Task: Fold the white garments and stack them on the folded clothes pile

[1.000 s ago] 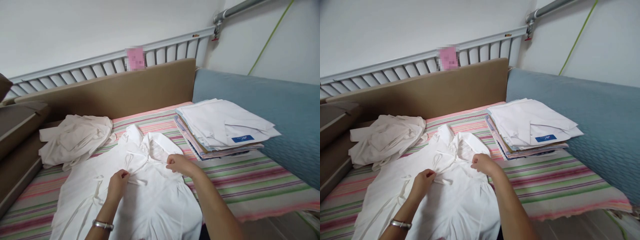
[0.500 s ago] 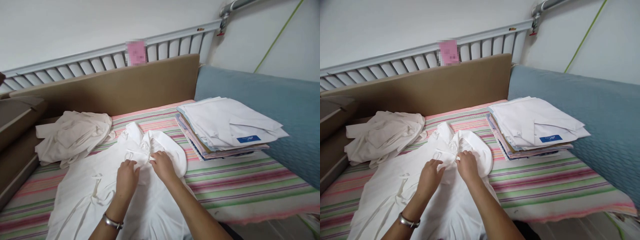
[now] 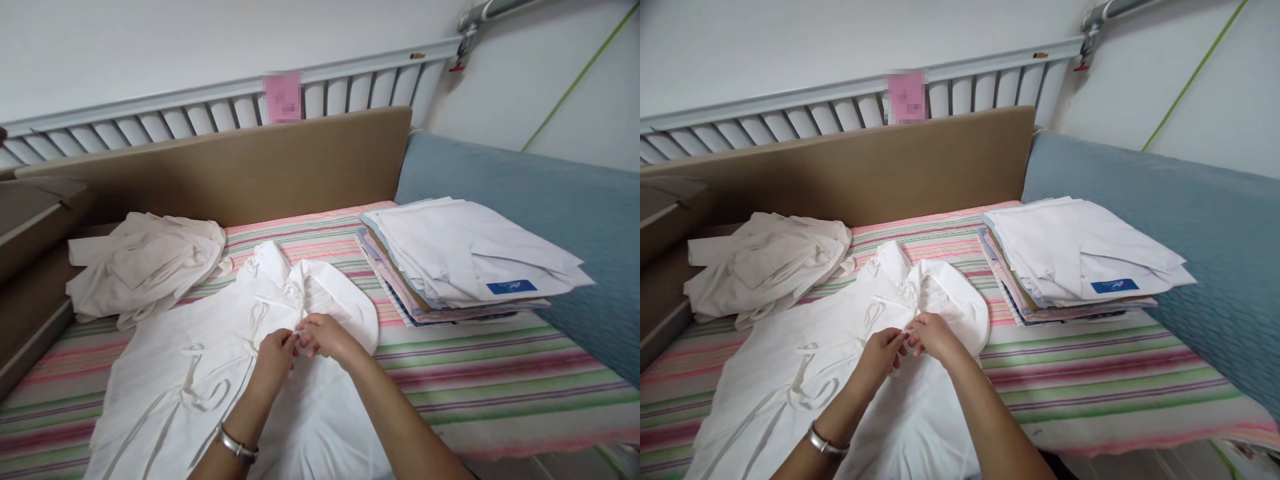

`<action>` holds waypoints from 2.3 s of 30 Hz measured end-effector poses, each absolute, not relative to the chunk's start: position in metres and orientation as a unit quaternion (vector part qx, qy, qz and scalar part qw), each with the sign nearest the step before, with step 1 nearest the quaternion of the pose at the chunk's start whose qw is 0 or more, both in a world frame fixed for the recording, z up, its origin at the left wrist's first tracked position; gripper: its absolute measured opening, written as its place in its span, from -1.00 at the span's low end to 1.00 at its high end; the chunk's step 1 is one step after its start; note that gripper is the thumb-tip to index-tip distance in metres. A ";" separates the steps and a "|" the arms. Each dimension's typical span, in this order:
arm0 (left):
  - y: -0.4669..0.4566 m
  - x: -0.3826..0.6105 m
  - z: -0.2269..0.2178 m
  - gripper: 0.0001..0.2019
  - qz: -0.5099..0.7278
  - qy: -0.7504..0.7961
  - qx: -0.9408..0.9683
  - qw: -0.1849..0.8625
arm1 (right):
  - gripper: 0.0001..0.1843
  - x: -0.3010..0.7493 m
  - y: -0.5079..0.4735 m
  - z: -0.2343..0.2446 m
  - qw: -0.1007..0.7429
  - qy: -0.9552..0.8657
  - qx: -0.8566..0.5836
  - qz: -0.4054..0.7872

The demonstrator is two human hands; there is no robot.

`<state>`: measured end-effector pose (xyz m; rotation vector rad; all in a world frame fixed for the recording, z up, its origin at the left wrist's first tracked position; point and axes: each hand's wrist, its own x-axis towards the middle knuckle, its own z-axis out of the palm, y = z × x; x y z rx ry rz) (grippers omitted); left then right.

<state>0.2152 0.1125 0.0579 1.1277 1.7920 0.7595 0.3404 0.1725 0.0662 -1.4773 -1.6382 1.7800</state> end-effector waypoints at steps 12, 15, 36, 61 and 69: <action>0.092 0.238 0.069 -0.74 0.257 0.700 0.592 0.307 | -0.42 0.330 0.177 0.031 0.263 -0.570 -0.559 0.542; 0.101 0.227 0.064 -0.67 0.308 0.730 0.505 0.342 | -0.42 0.330 0.175 0.040 0.275 -0.491 -0.527 0.637; 0.141 0.198 0.065 -0.74 0.184 0.667 0.721 0.043 | -0.77 0.347 0.171 0.059 0.136 -0.724 -0.581 0.346; 0.151 0.209 0.036 -0.74 0.113 0.641 0.758 -0.042 | -0.83 0.360 0.155 0.089 -0.030 -0.778 -0.537 0.324; 0.118 0.195 0.092 -0.72 -0.049 0.743 0.662 0.083 | -0.64 0.351 0.177 0.071 0.149 -0.758 -0.584 0.250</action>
